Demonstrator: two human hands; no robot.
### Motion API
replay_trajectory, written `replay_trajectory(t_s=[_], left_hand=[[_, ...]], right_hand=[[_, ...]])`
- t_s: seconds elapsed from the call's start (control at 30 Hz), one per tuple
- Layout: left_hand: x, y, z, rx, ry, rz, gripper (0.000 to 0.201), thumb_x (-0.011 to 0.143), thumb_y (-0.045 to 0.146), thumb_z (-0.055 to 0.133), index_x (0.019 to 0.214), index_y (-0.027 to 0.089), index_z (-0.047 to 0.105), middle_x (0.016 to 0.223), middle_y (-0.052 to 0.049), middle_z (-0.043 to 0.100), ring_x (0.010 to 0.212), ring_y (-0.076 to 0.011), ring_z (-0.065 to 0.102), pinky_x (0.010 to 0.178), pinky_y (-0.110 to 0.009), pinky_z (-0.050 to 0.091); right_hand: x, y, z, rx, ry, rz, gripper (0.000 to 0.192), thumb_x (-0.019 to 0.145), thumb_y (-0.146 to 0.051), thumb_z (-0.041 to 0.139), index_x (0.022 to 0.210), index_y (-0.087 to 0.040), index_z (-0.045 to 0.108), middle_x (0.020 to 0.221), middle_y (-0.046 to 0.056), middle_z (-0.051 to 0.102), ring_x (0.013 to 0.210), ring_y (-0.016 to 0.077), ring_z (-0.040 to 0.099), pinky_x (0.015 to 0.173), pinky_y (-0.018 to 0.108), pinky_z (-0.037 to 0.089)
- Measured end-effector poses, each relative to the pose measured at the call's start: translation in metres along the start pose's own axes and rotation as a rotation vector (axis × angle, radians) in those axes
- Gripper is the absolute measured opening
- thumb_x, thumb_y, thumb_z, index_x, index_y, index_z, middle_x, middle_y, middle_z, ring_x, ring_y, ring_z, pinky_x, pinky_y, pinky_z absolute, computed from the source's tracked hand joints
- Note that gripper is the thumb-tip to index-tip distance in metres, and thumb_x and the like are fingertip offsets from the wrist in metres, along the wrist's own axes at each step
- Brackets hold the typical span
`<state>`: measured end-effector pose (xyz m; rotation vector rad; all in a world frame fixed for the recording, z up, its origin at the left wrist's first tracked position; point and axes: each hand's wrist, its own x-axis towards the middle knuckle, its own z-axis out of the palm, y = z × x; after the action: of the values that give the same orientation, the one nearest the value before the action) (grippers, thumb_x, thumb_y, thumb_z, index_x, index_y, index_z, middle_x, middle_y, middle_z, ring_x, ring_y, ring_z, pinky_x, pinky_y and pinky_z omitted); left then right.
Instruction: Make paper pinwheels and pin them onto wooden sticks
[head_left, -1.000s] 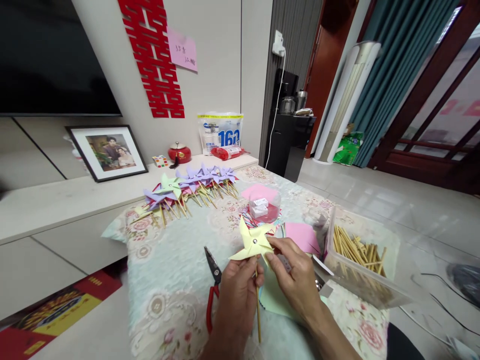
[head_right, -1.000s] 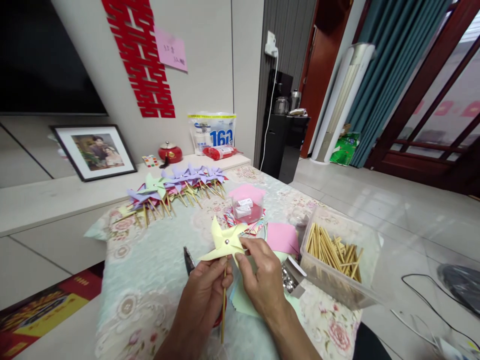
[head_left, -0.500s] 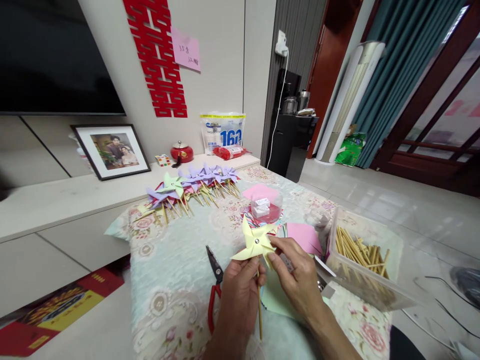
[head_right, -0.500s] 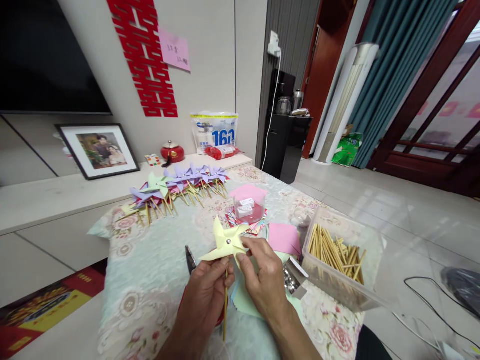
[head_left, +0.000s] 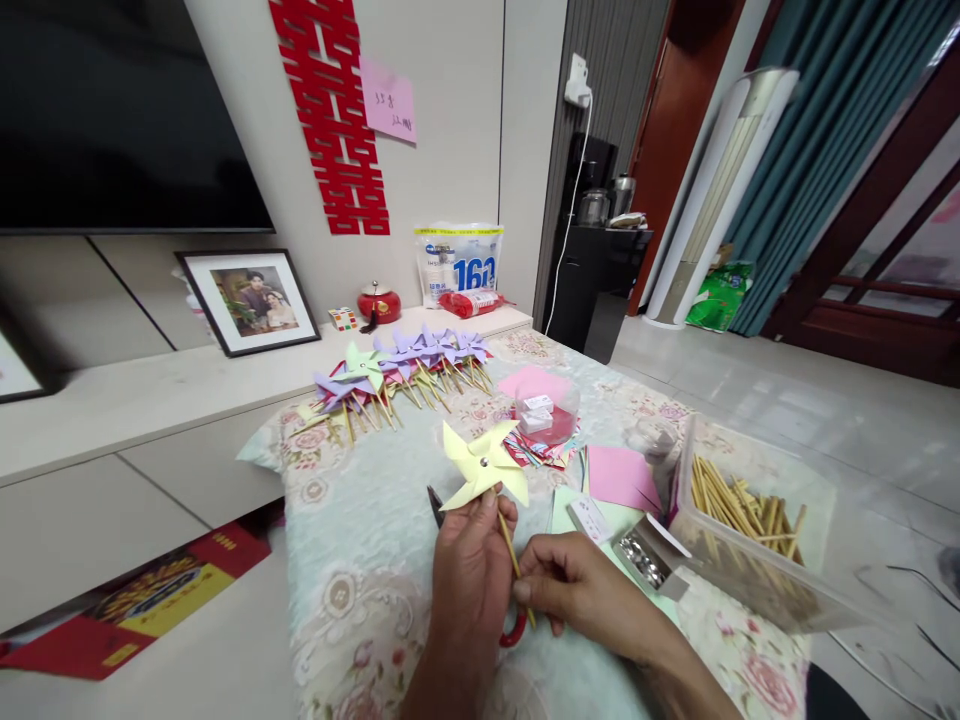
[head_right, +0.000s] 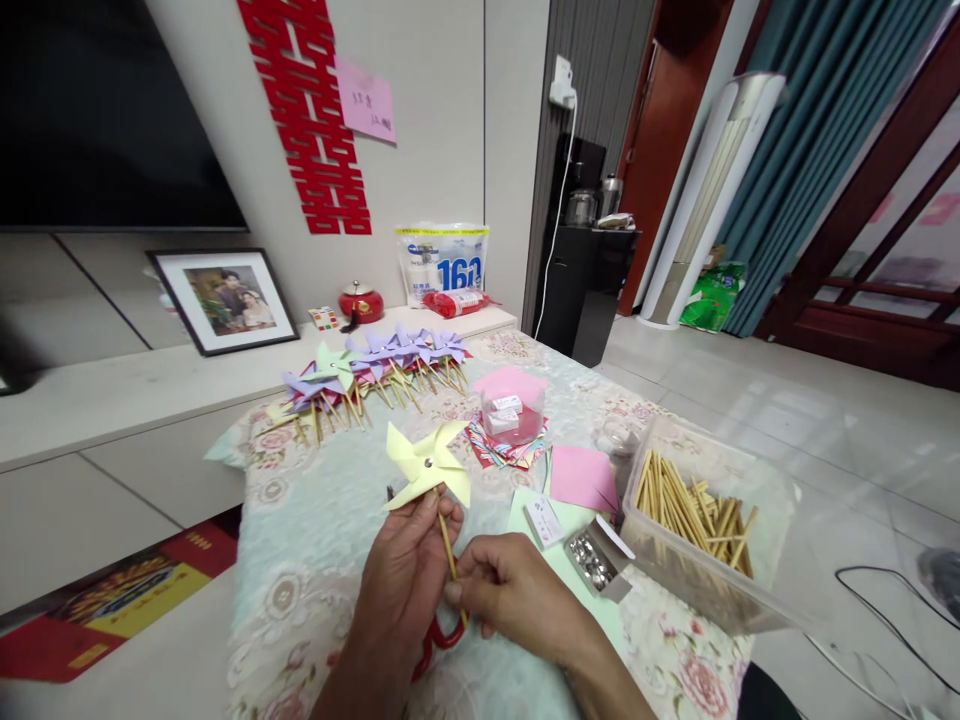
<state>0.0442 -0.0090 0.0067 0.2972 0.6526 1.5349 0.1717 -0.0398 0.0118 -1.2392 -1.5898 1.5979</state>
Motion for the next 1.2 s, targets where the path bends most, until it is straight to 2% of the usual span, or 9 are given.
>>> replay_trajectory(t_s=[0.1, 0.2, 0.27, 0.33, 0.43, 0.53, 0.7, 0.9, 1.2], left_hand=[[-0.002, 0.0, 0.001, 0.024, -0.01, -0.006, 0.035, 0.06, 0.022, 0.086, 0.088, 0.014, 0.066, 0.085, -0.002, 0.063, 0.072, -0.01, 0.059, 0.071, -0.023, 0.048], [-0.005, 0.001, 0.001, 0.086, -0.003, 0.02, 0.053, 0.065, 0.025, 0.084, 0.111, 0.016, 0.06, 0.108, -0.008, 0.064, 0.089, -0.0159, 0.064, 0.08, -0.028, 0.05], [-0.005, 0.0, 0.0, 0.203, 0.036, 0.133, 0.072, 0.068, 0.026, 0.081, 0.13, 0.022, 0.046, 0.127, -0.012, 0.056, 0.1, -0.0203, 0.065, 0.085, -0.033, 0.051], [-0.004, 0.0, -0.003, 0.404, 0.075, 0.33, 0.079, 0.069, 0.024, 0.079, 0.136, 0.027, 0.038, 0.137, -0.013, 0.048, 0.107, -0.0228, 0.063, 0.087, -0.037, 0.051], [-0.002, 0.002, -0.007, 0.766, 0.098, 0.64, 0.056, 0.071, 0.023, 0.077, 0.121, 0.024, 0.052, 0.136, -0.014, 0.046, 0.115, -0.0271, 0.056, 0.092, -0.043, 0.048], [-0.003, 0.006, -0.008, 0.995, 0.13, 0.799, 0.029, 0.074, 0.026, 0.075, 0.099, 0.021, 0.062, 0.129, -0.013, 0.048, 0.119, -0.0308, 0.052, 0.099, -0.048, 0.043], [-0.004, 0.011, -0.008, 1.046, 0.16, 0.847, 0.016, 0.076, 0.027, 0.075, 0.085, 0.022, 0.063, 0.121, -0.011, 0.05, 0.113, -0.0285, 0.055, 0.1, -0.047, 0.043], [0.0, 0.01, -0.011, 1.044, 0.171, 0.846, 0.008, 0.078, 0.026, 0.072, 0.081, 0.02, 0.066, 0.114, -0.011, 0.054, 0.108, -0.0265, 0.058, 0.096, -0.042, 0.045], [0.001, 0.009, -0.013, 0.972, 0.17, 0.75, 0.011, 0.077, 0.03, 0.072, 0.077, 0.02, 0.067, 0.114, -0.01, 0.056, 0.107, -0.0255, 0.059, 0.097, -0.039, 0.045]], right_hand=[[0.002, 0.004, 0.002, 0.06, -0.005, 0.011, 0.023, 0.08, -0.035, 0.068, 0.072, -0.017, 0.057, 0.058, -0.004, 0.057, 0.046, 0.0084, 0.049, 0.046, 0.019, 0.035], [0.004, 0.008, 0.001, 0.111, 0.008, -0.006, 0.027, 0.081, -0.04, 0.068, 0.074, -0.017, 0.057, 0.059, -0.003, 0.06, 0.045, 0.0086, 0.051, 0.045, 0.019, 0.034], [0.004, 0.009, -0.001, 0.118, 0.043, -0.019, 0.03, 0.082, -0.044, 0.068, 0.074, -0.017, 0.057, 0.061, -0.001, 0.062, 0.045, 0.0086, 0.052, 0.045, 0.02, 0.033], [0.004, 0.009, -0.003, 0.103, 0.066, -0.022, 0.031, 0.082, -0.044, 0.068, 0.074, -0.016, 0.057, 0.06, -0.002, 0.062, 0.045, 0.0085, 0.052, 0.045, 0.02, 0.033], [0.002, 0.007, -0.003, 0.078, 0.053, -0.013, 0.027, 0.082, -0.04, 0.068, 0.074, -0.017, 0.056, 0.058, -0.003, 0.059, 0.045, 0.0089, 0.051, 0.046, 0.02, 0.034], [0.001, 0.006, -0.001, 0.05, 0.027, -0.012, 0.024, 0.084, -0.037, 0.066, 0.074, -0.017, 0.057, 0.059, -0.003, 0.06, 0.047, 0.0096, 0.052, 0.048, 0.02, 0.036], [0.0, 0.006, 0.001, 0.004, 0.014, -0.028, 0.019, 0.085, -0.031, 0.062, 0.075, -0.017, 0.056, 0.059, -0.004, 0.058, 0.049, 0.0094, 0.052, 0.05, 0.021, 0.035], [-0.001, 0.004, 0.001, -0.014, 0.0, -0.038, 0.02, 0.085, -0.031, 0.063, 0.072, -0.017, 0.055, 0.057, -0.005, 0.055, 0.049, 0.0095, 0.051, 0.05, 0.021, 0.033], [-0.002, 0.001, 0.002, -0.045, 0.01, -0.046, 0.019, 0.085, -0.028, 0.062, 0.071, -0.018, 0.054, 0.055, -0.006, 0.052, 0.049, 0.0098, 0.05, 0.051, 0.021, 0.033]])
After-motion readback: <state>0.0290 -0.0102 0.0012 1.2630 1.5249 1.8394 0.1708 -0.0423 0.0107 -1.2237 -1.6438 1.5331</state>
